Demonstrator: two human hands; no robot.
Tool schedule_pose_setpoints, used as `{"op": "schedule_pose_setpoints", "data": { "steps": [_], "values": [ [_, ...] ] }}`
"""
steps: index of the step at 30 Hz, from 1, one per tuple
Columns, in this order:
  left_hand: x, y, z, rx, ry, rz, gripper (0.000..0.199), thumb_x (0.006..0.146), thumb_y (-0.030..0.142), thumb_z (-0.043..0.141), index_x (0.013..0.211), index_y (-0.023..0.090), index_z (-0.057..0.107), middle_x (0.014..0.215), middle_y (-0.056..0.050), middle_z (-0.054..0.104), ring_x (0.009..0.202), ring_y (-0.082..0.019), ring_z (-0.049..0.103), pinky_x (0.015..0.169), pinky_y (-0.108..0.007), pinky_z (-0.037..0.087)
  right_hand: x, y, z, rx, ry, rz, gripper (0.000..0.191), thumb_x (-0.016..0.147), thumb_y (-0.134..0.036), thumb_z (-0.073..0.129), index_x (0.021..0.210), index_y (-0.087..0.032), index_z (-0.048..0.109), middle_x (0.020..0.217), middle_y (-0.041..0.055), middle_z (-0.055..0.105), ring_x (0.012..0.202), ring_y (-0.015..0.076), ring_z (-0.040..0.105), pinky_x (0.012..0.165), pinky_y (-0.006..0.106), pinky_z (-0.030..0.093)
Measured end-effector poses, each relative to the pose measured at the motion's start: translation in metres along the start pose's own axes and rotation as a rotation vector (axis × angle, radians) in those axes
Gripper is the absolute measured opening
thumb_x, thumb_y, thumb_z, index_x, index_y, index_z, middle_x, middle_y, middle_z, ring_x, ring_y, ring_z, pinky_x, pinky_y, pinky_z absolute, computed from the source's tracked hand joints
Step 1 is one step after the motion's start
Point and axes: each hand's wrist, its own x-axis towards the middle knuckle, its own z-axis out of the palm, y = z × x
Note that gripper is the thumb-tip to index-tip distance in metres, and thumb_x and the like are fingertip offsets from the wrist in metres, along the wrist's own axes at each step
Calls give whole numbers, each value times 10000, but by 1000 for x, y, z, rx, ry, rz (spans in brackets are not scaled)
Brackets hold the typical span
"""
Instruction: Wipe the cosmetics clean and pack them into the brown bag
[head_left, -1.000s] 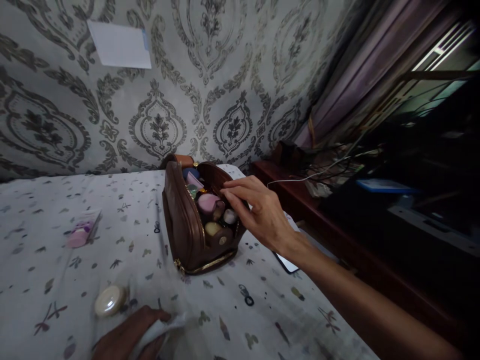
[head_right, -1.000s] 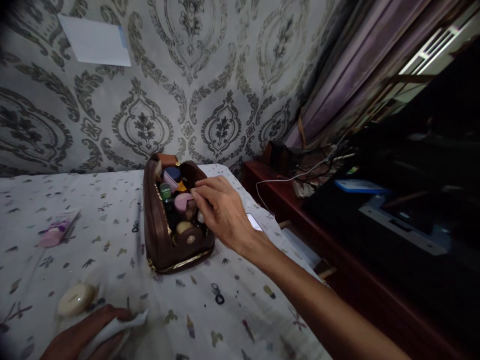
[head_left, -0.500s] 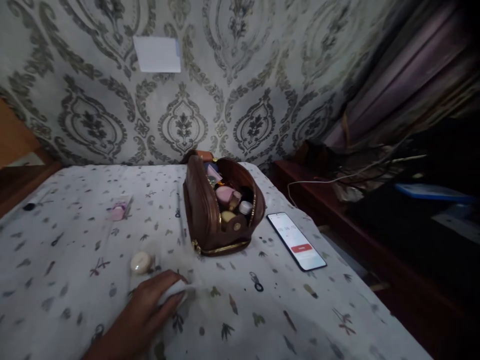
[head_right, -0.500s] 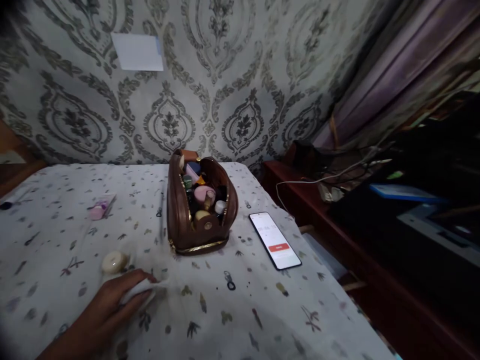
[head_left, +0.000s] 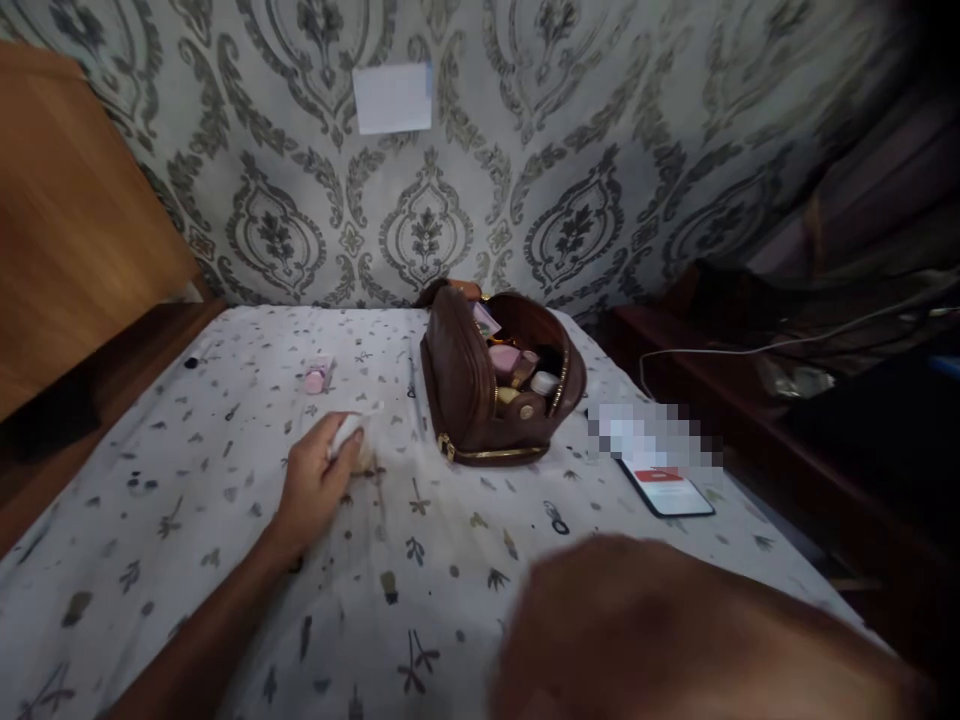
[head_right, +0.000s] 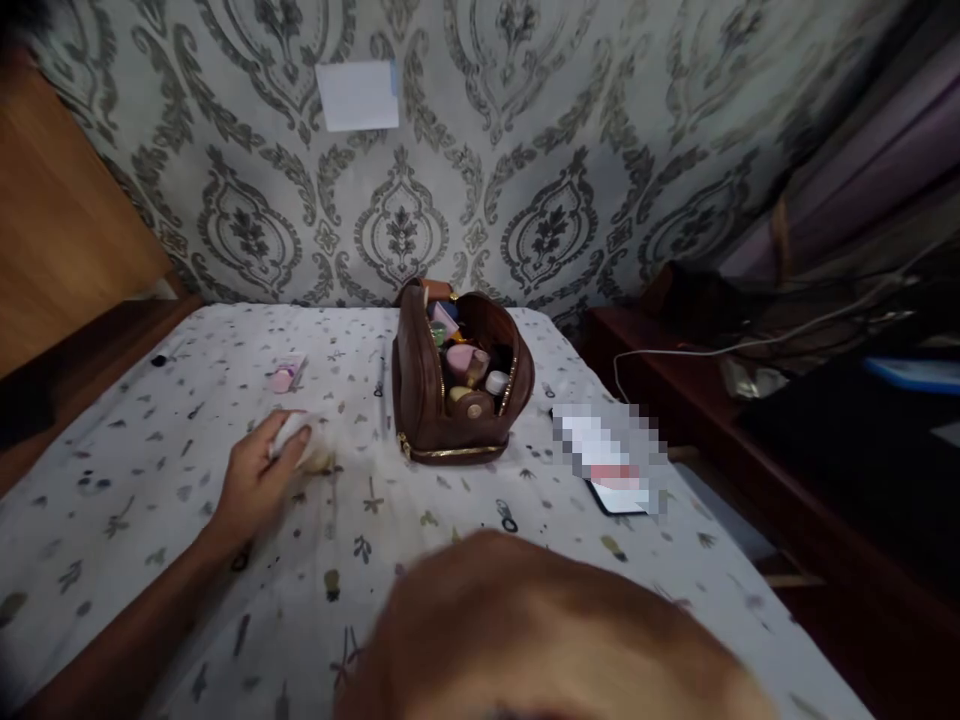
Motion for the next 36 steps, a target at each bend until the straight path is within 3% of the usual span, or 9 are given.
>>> {"op": "schedule_pose_setpoints", "data": {
  "steps": [1,3,4,8,14,18,27,32,36],
  "values": [
    [3,-5,-3,36,26,16,306,973,405,453,1046,177,644,967,-49,685,919,-205,629,839,-291,492,13,1,4,32,-104,-47,221,875,-565,661,924,-376,763,892,4,754,883,188,716,770,322,586],
    [6,-17,-5,142,-47,89,319,980,413,451,1074,179,646,1047,-74,668,1007,-233,604,920,-347,479,42,7,18,96,-578,-135,192,896,-474,670,950,-317,766,891,7,763,847,170,721,764,296,577],
    [6,-22,-5,209,-123,131,325,976,424,465,1093,182,648,1092,-90,653,1051,-252,587,946,-380,474,54,11,26,105,-621,-102,162,907,-412,665,935,-284,760,862,6,762,794,158,713,706,269,564],
    [-1,-37,5,434,-317,202,375,955,434,519,1220,184,606,1192,-133,584,1123,-306,537,922,-444,492,77,34,68,130,-533,39,139,898,-260,609,862,-193,724,774,5,719,672,128,636,585,219,476],
    [0,-36,7,446,-186,181,203,964,362,459,973,208,591,933,-56,585,902,-247,597,788,-365,501,73,71,121,277,-330,226,79,786,-235,668,841,-179,675,803,4,676,721,130,614,655,236,479],
    [0,-27,7,307,-109,185,249,980,353,366,863,224,544,824,-31,605,804,-218,607,737,-329,473,64,84,143,553,-298,401,325,751,-396,737,979,-204,606,861,0,625,692,134,619,556,229,477],
    [-11,-5,14,111,-110,48,328,969,435,345,868,209,561,665,-6,631,628,-191,612,637,-296,457,44,81,152,799,-232,429,565,628,-607,836,826,-208,489,802,-24,622,673,118,616,583,240,495],
    [-12,1,13,77,-157,46,361,978,443,332,828,209,562,649,-18,657,593,-186,620,600,-285,445,46,80,148,875,-192,449,610,597,-562,873,824,-219,423,791,-44,624,621,102,608,563,235,499],
    [-13,0,14,97,-140,60,330,955,441,361,834,211,565,594,-1,638,550,-179,604,557,-269,433,44,83,148,870,-165,447,625,614,-483,877,979,-227,440,766,-67,601,605,94,592,533,210,486]
  ]
}}
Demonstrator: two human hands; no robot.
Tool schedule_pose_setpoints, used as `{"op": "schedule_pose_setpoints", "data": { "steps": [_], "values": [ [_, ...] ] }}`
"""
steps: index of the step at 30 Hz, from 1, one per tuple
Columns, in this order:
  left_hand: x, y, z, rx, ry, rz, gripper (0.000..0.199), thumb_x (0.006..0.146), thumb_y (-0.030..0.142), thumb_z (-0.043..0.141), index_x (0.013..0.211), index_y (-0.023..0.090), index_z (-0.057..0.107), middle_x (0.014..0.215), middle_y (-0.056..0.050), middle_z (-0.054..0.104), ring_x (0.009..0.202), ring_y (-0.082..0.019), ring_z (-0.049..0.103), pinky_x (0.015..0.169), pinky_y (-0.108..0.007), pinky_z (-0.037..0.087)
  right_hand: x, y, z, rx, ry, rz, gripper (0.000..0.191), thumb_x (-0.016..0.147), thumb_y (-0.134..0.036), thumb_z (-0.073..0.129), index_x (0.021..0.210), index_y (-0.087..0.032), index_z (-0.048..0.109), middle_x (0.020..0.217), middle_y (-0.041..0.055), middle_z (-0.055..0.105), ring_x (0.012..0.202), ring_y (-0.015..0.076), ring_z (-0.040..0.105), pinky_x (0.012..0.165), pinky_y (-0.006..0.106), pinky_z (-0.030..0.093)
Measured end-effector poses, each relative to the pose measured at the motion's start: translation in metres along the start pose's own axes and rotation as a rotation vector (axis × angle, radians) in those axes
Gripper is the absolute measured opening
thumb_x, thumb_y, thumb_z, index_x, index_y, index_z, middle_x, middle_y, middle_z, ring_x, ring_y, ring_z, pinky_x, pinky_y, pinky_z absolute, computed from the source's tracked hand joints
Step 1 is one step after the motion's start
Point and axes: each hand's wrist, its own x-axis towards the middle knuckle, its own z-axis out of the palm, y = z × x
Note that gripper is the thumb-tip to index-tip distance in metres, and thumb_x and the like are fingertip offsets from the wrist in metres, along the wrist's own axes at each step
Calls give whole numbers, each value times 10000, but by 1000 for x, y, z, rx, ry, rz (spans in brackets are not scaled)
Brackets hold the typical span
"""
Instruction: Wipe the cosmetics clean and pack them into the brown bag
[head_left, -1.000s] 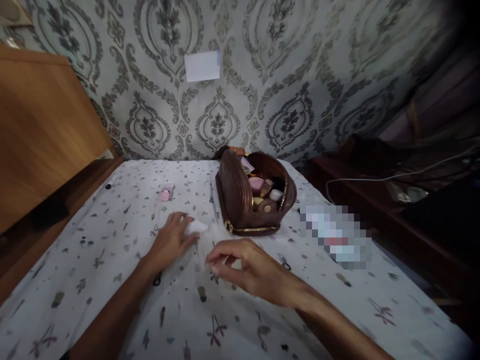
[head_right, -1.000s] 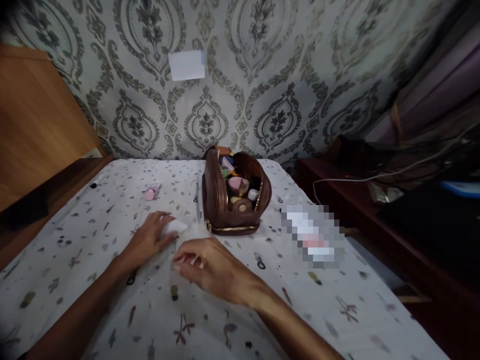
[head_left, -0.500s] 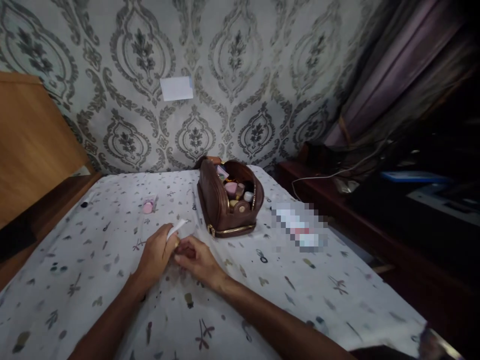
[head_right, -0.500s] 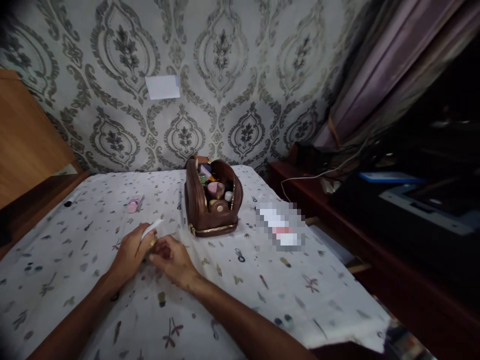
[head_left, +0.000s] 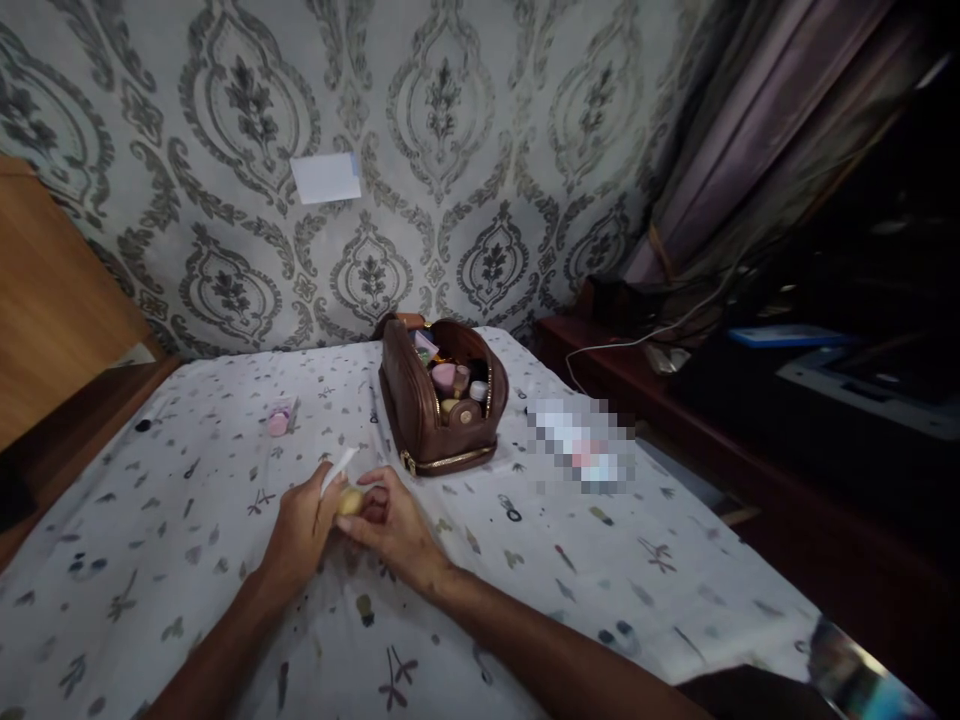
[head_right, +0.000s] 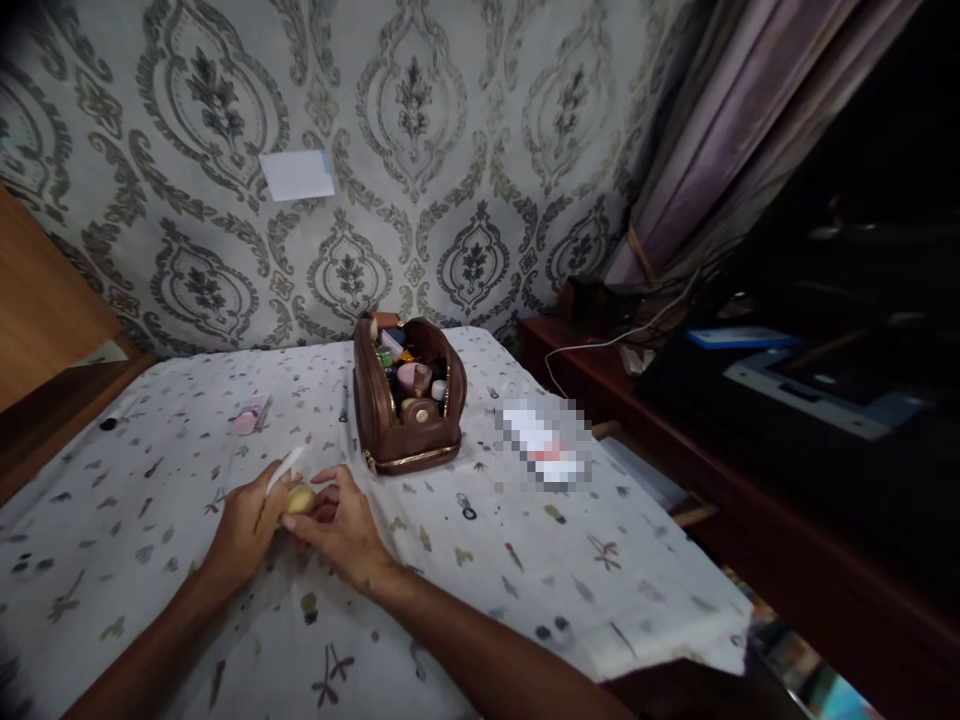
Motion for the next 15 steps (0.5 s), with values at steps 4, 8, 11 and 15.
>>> {"op": "schedule_pose_setpoints", "data": {
  "steps": [4,8,11,15],
  "values": [
    [0,-4,3,17,49,38,289,907,438,408,765,222,537,539,24,597,481,-160,545,504,-251,407,0,2,-3,-66,-31,5,567,663,-435,833,1067,-217,500,768,-65,570,590,87,563,529,214,483],
    [0,-8,5,6,78,43,264,891,423,434,729,230,514,504,51,552,454,-141,506,476,-230,385,0,2,-4,-63,-23,4,511,671,-395,810,1055,-214,526,783,-53,566,598,88,549,537,218,475],
    [-1,-10,4,20,85,31,257,878,407,453,689,234,478,488,67,517,443,-128,476,474,-223,370,0,3,-3,-90,-9,-2,488,677,-378,792,1056,-211,536,778,-42,571,598,97,542,521,216,449],
    [2,-10,2,20,96,-10,272,868,423,474,679,228,478,499,76,485,457,-119,449,497,-223,358,1,3,-4,-108,-2,-1,477,683,-379,784,1069,-208,562,782,-32,584,626,107,552,535,216,442]
  ]
}}
